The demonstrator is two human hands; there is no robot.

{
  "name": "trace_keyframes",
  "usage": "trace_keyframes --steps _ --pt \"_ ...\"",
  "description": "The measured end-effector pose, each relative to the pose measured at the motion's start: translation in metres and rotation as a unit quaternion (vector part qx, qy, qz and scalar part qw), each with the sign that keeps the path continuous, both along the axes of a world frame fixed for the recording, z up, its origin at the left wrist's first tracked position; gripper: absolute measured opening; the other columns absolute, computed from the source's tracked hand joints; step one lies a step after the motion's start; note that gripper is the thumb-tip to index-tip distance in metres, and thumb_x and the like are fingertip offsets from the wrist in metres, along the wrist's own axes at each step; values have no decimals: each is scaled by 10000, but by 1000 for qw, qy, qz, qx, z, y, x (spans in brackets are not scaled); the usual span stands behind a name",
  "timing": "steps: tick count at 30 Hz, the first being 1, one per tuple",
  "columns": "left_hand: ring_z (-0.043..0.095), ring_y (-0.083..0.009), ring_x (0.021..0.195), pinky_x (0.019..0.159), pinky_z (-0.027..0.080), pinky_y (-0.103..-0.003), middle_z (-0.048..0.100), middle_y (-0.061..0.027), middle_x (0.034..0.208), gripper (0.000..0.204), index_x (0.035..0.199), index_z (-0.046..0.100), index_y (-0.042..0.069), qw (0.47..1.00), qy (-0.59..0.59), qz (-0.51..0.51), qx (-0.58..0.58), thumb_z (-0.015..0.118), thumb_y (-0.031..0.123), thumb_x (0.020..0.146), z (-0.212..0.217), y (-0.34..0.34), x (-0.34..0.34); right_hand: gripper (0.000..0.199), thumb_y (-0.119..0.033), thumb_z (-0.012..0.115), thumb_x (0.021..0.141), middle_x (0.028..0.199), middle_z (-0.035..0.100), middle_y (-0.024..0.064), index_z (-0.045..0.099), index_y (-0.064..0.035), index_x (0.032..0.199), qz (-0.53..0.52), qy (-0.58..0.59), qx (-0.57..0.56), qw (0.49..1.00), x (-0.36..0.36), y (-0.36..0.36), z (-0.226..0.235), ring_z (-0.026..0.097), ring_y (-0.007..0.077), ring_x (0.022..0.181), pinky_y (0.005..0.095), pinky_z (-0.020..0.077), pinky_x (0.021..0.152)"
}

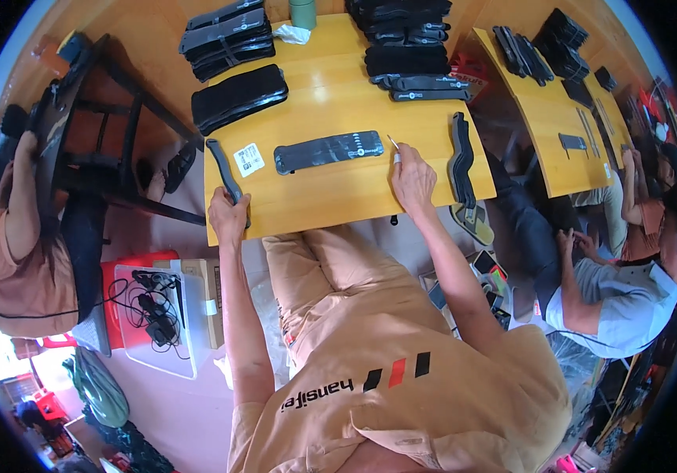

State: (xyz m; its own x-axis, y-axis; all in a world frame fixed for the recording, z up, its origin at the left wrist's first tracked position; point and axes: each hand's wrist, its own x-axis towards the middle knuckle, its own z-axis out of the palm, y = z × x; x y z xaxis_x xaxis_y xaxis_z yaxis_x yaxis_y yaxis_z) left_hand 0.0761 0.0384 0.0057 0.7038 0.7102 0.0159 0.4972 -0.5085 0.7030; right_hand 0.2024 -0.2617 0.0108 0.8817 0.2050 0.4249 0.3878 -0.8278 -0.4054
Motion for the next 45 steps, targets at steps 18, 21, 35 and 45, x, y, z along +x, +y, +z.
trace_keyframes --steps 18,21,35,45 --pt "505 -45 538 435 340 -162 617 -59 768 301 1058 426 55 767 -298 -22 -568 601 92 816 44 -114 -2 210 -40 616 719 702 535 20 562 -24 921 223 233 323 890 -58 22 44 482 104 611 238 408 564" --pt "529 -56 582 447 346 -161 606 -53 791 325 1078 414 45 775 -273 -32 -570 602 86 816 42 -129 3 261 -30 651 689 725 535 19 561 -21 933 251 273 348 861 -84 42 68 494 104 636 240 419 589" --pt "606 -183 895 727 530 -258 593 -156 999 222 1075 490 -5 742 -284 -62 -604 503 88 874 71 -133 -14 279 -170 434 883 618 437 -25 568 -14 1072 233 489 530 653 -89 24 79 333 31 433 167 276 419" --pt "611 -196 891 746 529 -265 599 -164 986 223 1086 483 1 727 -325 -66 -601 497 84 879 74 -133 -14 508 -49 371 855 580 424 -24 326 -157 1349 237 479 360 764 -105 29 102 345 36 476 176 290 423"
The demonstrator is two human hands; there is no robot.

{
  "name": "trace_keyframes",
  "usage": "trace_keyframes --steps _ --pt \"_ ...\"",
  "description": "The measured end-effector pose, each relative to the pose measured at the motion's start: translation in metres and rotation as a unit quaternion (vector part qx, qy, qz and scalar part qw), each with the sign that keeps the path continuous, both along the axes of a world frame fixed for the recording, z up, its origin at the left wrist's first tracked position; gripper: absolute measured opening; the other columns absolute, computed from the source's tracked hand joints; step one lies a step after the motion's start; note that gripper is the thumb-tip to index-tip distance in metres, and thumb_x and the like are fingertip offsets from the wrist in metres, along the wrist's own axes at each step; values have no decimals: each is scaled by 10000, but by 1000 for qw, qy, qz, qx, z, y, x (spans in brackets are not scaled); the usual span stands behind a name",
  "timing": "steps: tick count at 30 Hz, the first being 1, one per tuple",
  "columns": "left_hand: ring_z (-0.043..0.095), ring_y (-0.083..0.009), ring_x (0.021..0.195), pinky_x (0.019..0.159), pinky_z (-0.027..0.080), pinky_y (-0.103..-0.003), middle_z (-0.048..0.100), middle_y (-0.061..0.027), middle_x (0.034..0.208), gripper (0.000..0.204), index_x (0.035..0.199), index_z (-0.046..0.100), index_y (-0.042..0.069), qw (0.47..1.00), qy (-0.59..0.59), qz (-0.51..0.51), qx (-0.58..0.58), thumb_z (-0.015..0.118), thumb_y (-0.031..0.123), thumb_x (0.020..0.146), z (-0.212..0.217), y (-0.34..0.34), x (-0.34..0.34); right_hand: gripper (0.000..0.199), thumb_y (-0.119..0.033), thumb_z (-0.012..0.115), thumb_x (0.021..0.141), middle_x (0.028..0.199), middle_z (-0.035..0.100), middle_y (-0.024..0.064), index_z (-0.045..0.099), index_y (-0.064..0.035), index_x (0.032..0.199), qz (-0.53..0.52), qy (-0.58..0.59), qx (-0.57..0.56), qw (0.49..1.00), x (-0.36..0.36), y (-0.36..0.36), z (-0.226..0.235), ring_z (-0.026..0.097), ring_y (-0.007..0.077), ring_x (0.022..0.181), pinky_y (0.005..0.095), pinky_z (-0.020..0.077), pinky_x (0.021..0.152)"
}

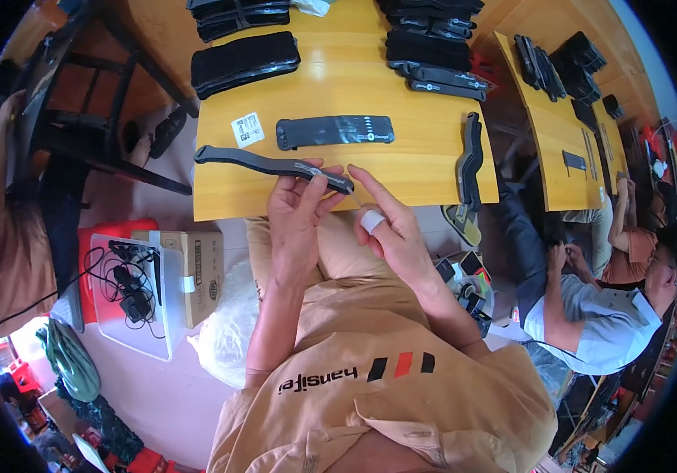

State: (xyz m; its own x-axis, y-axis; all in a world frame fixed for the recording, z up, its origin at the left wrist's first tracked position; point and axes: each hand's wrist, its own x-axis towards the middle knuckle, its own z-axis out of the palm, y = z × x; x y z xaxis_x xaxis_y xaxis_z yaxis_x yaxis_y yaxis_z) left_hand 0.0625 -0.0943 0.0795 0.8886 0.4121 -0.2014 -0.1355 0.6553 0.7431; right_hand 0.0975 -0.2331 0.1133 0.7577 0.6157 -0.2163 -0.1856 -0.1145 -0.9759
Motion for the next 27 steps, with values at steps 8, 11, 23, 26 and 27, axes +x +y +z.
trace_keyframes --steps 8,11,23,26,27 --pt "579 -146 911 770 500 -248 590 -99 989 270 1089 487 19 998 -2 18 58 571 77 839 6 -3 1 504 -87 384 860 547 432 -15 304 -133 1355 0 58 13 998 1 2 -1 305 26 420 162 242 392" --pt "593 -150 903 734 516 -246 603 -98 986 229 1077 502 51 996 -7 36 80 542 65 852 5 -4 1 510 -75 385 865 550 427 -18 296 -159 1361 10 95 28 995 2 2 1 307 28 434 163 247 398" --pt "590 -165 905 760 519 -266 593 -116 994 221 1067 492 28 995 5 53 82 526 37 849 5 -5 1 524 -87 415 867 539 418 -12 288 -187 1366 24 193 110 975 8 1 -4 303 34 417 163 242 377" --pt "586 -172 910 766 520 -276 586 -124 1000 227 1069 485 9 991 -13 65 117 510 4 844 8 -9 0 529 -78 402 859 534 417 -6 290 -184 1365 21 234 137 962 8 0 -4 304 39 405 166 242 368" --pt "586 -172 910 766 520 -276 586 -124 1000 227 1069 485 9 991 -12 64 117 510 4 844 7 -11 0 532 -72 394 855 533 417 -2 290 -181 1364 18 253 151 955 8 -1 -5 305 41 401 169 241 364"
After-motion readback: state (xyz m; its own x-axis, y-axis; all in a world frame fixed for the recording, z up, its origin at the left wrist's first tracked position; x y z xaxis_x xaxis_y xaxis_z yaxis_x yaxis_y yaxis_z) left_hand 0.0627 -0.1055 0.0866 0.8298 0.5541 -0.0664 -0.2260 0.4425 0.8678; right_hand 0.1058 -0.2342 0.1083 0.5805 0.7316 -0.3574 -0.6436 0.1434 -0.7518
